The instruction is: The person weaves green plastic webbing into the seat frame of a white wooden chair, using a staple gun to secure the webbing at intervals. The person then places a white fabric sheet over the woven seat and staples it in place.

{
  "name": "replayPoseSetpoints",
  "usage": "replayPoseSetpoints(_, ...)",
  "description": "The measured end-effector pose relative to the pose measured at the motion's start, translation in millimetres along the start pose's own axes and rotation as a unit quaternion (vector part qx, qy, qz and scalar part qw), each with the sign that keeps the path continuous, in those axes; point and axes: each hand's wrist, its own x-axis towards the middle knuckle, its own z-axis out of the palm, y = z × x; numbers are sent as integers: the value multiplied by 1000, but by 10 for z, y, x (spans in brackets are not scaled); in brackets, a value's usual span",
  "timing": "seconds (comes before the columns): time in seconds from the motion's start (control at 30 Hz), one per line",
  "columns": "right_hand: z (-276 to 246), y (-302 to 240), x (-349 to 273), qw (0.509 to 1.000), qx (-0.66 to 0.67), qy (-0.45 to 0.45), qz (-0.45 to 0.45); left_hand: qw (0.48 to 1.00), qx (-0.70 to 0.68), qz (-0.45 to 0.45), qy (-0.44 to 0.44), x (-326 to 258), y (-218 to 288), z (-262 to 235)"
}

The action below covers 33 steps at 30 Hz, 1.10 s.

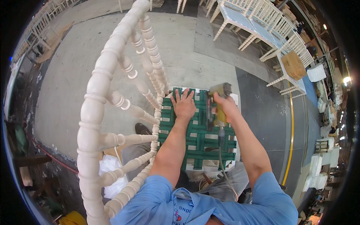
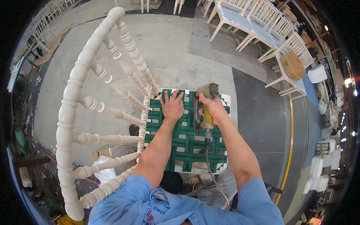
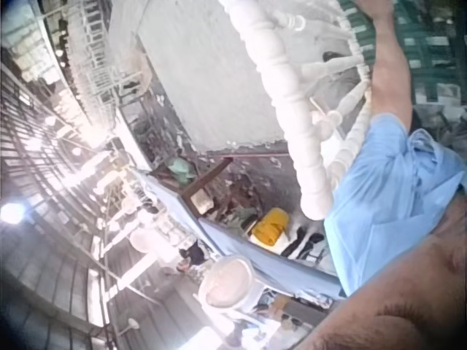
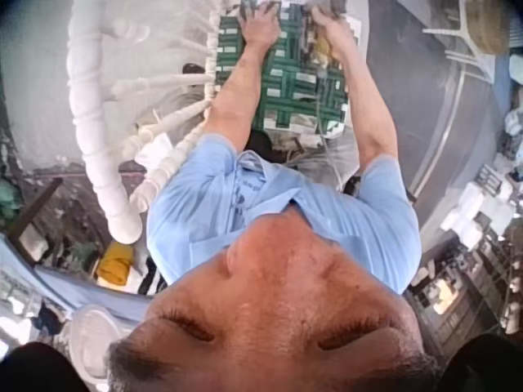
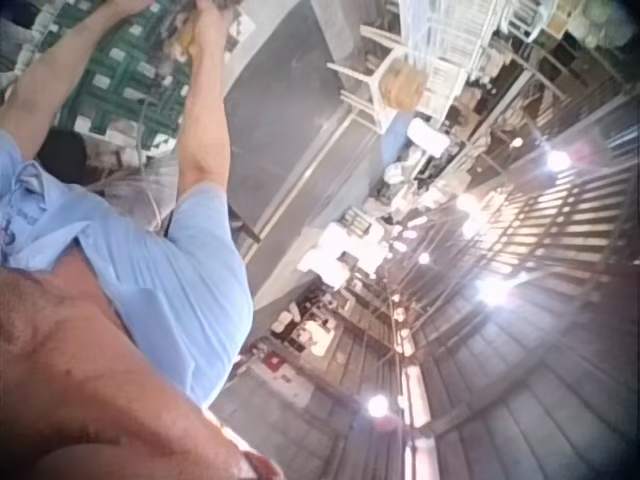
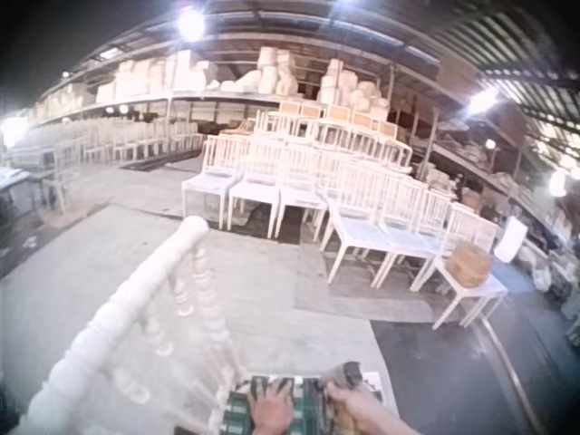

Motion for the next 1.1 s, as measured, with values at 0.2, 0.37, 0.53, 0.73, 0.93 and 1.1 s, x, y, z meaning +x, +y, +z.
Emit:
replayPoseSetpoints(0.2, 410, -10, 525, 997, -45, 29, 52, 1000, 2, 4, 9, 7, -52, -30)
replayPoseSetpoints(0.37, 520, 29, 681, 995, -78, 27, 56, 999, -8, 1, 32, 20, -59, -29)
replayPoseSetpoints(0.53, 520, 97, 739, 993, -100, 46, 50, 999, 2, 12, 30, 27, 4, -20)
replayPoseSetpoints(0.73, 661, 107, 676, 995, -85, 40, 24, 996, -20, -23, 83, -10, -61, -77)
replayPoseSetpoints(0.93, 434, 131, 574, 999, -36, 40, 7, 999, -26, -24, 25, -804, 24, -115)
replayPoseSetpoints(1.1, 676, 85, 596, 997, -52, 42, 26, 999, -2, 29, 41, -1107, -185, -147)
